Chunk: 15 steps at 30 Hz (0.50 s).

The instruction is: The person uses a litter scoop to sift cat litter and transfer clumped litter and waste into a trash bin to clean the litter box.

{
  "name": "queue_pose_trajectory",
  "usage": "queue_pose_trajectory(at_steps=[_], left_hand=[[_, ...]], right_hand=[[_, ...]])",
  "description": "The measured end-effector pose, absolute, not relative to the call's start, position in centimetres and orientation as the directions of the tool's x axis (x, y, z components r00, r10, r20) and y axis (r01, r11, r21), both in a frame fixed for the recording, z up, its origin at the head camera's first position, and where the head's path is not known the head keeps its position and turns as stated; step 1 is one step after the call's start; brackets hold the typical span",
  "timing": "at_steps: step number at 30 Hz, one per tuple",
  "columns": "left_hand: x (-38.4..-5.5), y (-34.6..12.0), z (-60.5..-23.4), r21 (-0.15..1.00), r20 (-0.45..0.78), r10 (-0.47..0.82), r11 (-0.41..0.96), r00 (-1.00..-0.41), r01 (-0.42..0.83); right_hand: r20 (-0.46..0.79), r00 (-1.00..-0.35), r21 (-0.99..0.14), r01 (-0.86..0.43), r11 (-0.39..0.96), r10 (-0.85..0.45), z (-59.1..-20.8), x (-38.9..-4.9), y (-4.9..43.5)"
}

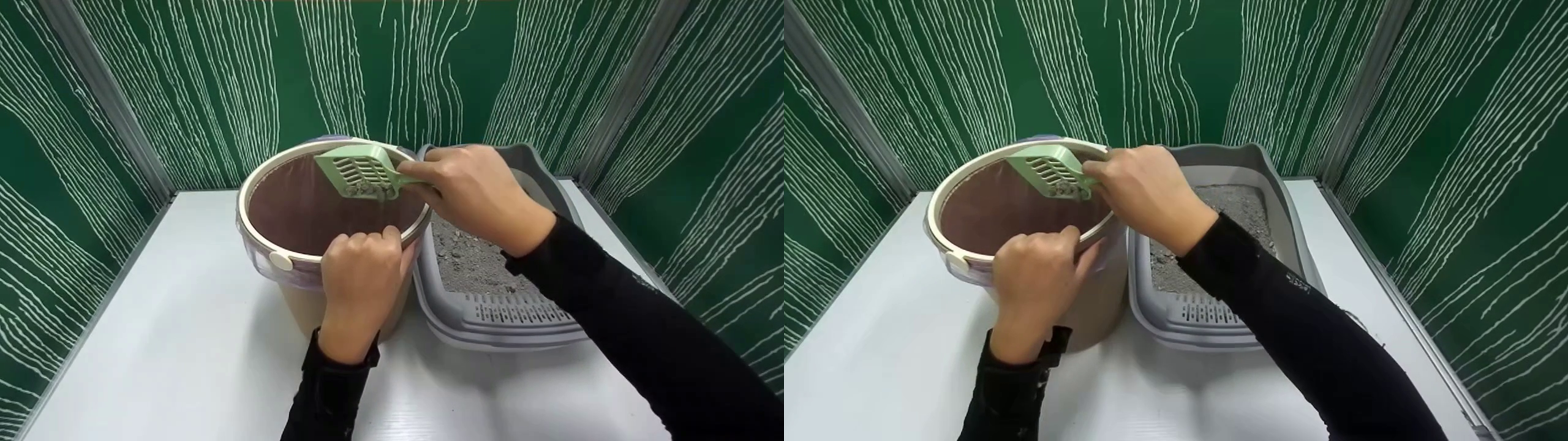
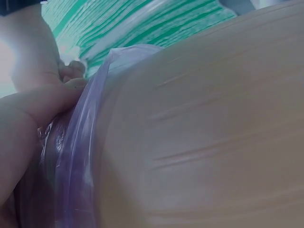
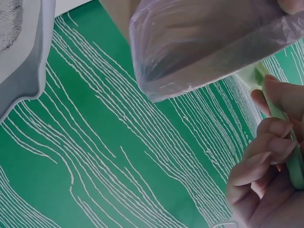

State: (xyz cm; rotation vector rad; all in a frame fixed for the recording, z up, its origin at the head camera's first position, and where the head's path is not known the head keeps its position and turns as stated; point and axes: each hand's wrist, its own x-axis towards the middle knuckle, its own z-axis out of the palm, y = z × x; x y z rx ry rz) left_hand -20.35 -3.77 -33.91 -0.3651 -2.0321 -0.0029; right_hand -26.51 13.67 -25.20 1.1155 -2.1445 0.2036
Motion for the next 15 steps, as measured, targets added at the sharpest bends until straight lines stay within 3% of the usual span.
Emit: queue_pose_trajectory(at_steps=[4, 10, 12, 15], left_hand=[[-20.4, -3.8, -34.0, -0.147, 0.867, 0.253, 0.953, -0.429, 0.265], [-20.4, -3.8, -34.0, -0.135, 0.867, 0.246, 0.953, -0.434, 0.272], [-20.4, -3.8, -34.0, -0.131, 0.867, 0.244, 0.953, -0.435, 0.275], [-20.3, -3.8, -33.9, -0.125, 0.864, 0.243, 0.952, -0.441, 0.281]], right_hand=[[0.649, -0.359, 0.198, -0.771, 0.605, -0.67, -25.1, -26.4, 13.5], [0.667, -0.394, 0.141, -0.767, 0.626, -0.632, -24.7, -26.3, 14.1], [0.685, -0.431, 0.086, -0.753, 0.652, -0.587, -24.2, -26.4, 14.9], [0.692, -0.572, -0.061, -0.654, 0.754, -0.441, -23.0, -26.6, 16.7]])
